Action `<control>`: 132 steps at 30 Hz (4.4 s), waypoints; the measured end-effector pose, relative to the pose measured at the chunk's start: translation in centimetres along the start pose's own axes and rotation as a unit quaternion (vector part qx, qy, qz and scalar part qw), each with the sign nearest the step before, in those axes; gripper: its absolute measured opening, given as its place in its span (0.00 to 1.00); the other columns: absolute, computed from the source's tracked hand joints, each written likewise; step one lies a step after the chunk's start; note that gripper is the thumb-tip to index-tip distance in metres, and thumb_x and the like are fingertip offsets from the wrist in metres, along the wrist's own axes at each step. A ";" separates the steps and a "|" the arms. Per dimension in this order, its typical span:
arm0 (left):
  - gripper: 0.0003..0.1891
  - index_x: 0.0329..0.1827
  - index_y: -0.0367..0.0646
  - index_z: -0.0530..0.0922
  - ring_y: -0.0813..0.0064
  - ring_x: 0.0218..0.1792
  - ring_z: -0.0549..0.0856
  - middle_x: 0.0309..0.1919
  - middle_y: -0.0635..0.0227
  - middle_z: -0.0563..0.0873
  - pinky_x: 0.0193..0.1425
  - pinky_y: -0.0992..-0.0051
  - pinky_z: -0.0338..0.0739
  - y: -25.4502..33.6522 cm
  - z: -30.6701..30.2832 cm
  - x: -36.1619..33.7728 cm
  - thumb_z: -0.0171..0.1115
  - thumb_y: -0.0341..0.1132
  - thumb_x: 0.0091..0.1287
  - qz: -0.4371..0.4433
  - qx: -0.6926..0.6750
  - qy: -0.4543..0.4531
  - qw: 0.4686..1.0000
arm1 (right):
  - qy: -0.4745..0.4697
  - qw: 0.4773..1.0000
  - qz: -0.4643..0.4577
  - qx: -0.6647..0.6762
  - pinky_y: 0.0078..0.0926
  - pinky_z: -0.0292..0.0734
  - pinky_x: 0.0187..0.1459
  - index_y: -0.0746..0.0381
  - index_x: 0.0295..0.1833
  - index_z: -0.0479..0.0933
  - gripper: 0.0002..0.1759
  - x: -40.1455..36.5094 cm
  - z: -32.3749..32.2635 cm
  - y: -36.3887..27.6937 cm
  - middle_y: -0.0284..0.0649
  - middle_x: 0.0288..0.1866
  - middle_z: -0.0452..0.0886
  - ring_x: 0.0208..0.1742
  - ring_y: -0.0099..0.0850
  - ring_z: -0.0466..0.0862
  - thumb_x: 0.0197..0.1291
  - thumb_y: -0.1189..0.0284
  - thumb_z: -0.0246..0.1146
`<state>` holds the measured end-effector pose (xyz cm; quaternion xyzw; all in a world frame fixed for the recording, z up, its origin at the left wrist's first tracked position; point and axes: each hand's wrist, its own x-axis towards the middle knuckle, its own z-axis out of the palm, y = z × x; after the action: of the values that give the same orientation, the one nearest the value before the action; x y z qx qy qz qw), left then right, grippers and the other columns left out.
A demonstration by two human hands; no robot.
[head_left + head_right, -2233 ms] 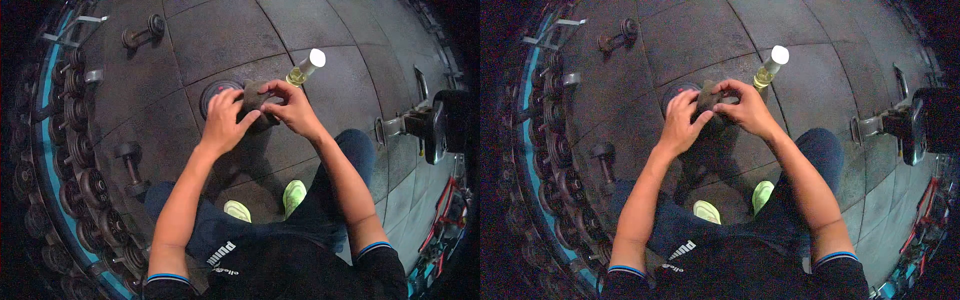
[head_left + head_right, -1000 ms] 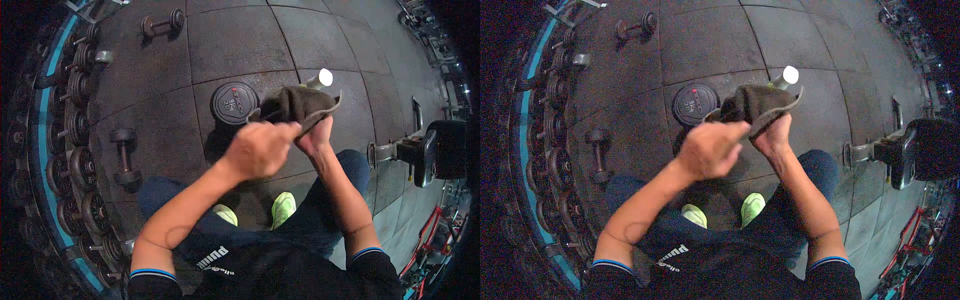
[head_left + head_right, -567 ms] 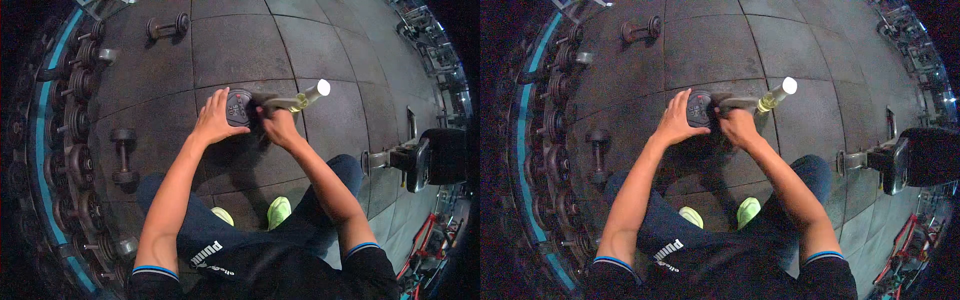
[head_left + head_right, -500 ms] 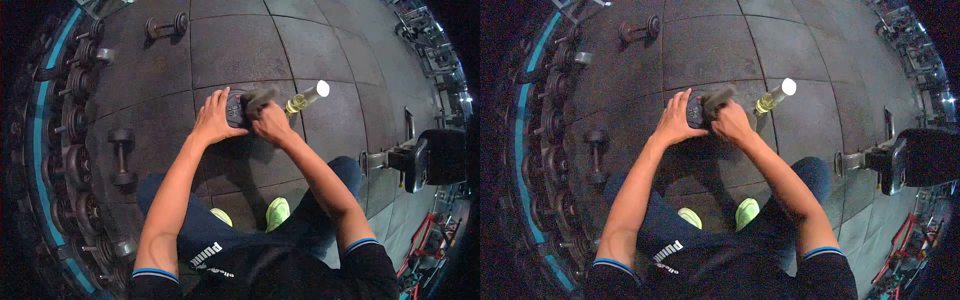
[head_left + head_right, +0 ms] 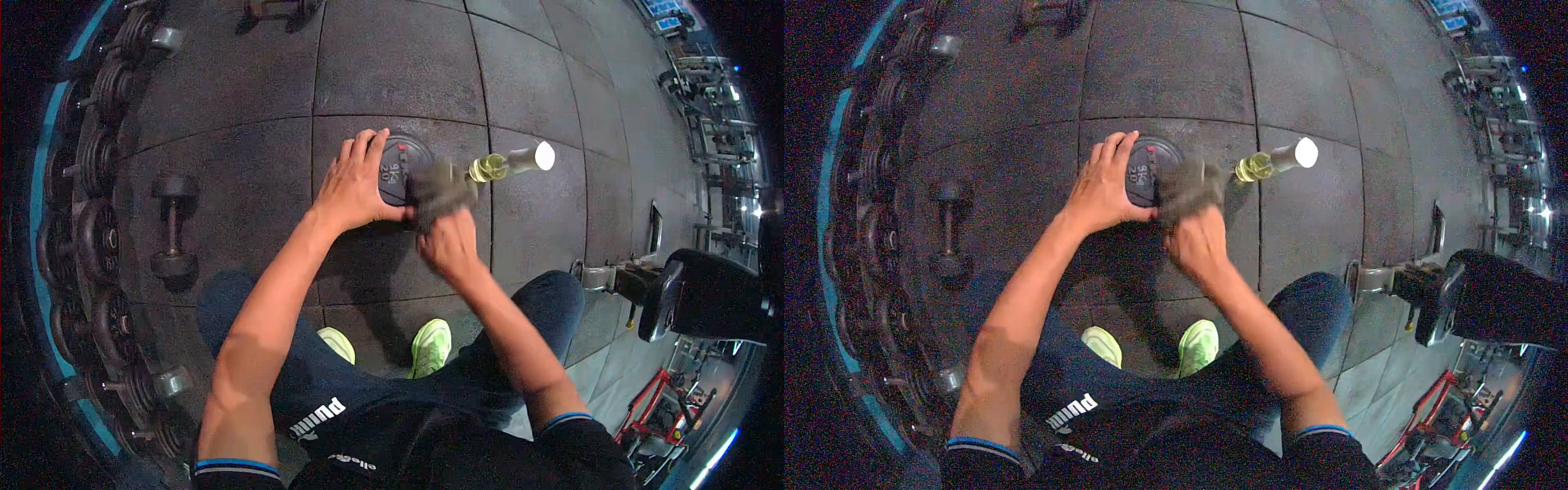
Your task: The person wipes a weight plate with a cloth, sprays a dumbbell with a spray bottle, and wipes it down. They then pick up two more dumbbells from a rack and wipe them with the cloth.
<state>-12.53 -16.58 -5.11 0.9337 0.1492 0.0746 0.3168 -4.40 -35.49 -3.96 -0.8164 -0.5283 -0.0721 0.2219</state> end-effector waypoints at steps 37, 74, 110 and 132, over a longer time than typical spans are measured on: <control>0.64 0.78 0.38 0.60 0.46 0.68 0.69 0.71 0.51 0.68 0.75 0.53 0.67 -0.3 1.5 0.1 0.85 0.52 0.34 0.022 -0.052 0.077 0.995 | -0.018 0.998 0.060 0.008 0.49 0.72 0.60 0.68 0.53 0.83 0.23 -2.0 2.1 1.9 0.57 0.63 0.78 0.62 0.57 0.76 0.50 0.70 0.69; 0.62 0.77 0.39 0.60 0.46 0.67 0.68 0.68 0.52 0.68 0.75 0.53 0.67 -0.3 1.2 0.3 0.85 0.49 0.36 0.027 -0.079 0.044 0.996 | -0.035 0.991 0.067 0.107 0.51 0.51 0.80 0.70 0.75 0.64 0.32 -1.3 0.3 -0.5 0.63 0.77 0.62 0.80 0.62 0.59 0.68 0.70 0.60; 0.67 0.79 0.33 0.55 0.41 0.73 0.64 0.74 0.49 0.63 0.79 0.53 0.64 -1.7 0.4 0.9 0.87 0.47 0.34 0.046 -0.073 -0.012 0.996 | -0.125 0.991 0.003 0.043 0.56 0.58 0.75 0.64 0.56 0.81 0.19 5.5 2.8 3.1 0.52 0.61 0.80 0.69 0.54 0.73 0.67 0.63 0.61; 0.68 0.78 0.36 0.58 0.44 0.71 0.66 0.72 0.51 0.66 0.77 0.53 0.66 -1.8 1.5 0.8 0.88 0.52 0.32 0.066 -0.078 0.024 0.994 | -0.285 0.931 0.096 0.206 0.48 0.66 0.73 0.61 0.56 0.82 0.25 5.4 -1.9 8.9 0.53 0.67 0.77 0.73 0.56 0.71 0.48 0.73 0.66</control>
<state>-11.81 -15.79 -7.35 0.9117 0.0889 0.1295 0.3797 6.13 -34.91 -2.93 -0.7856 -0.4918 0.2959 0.2311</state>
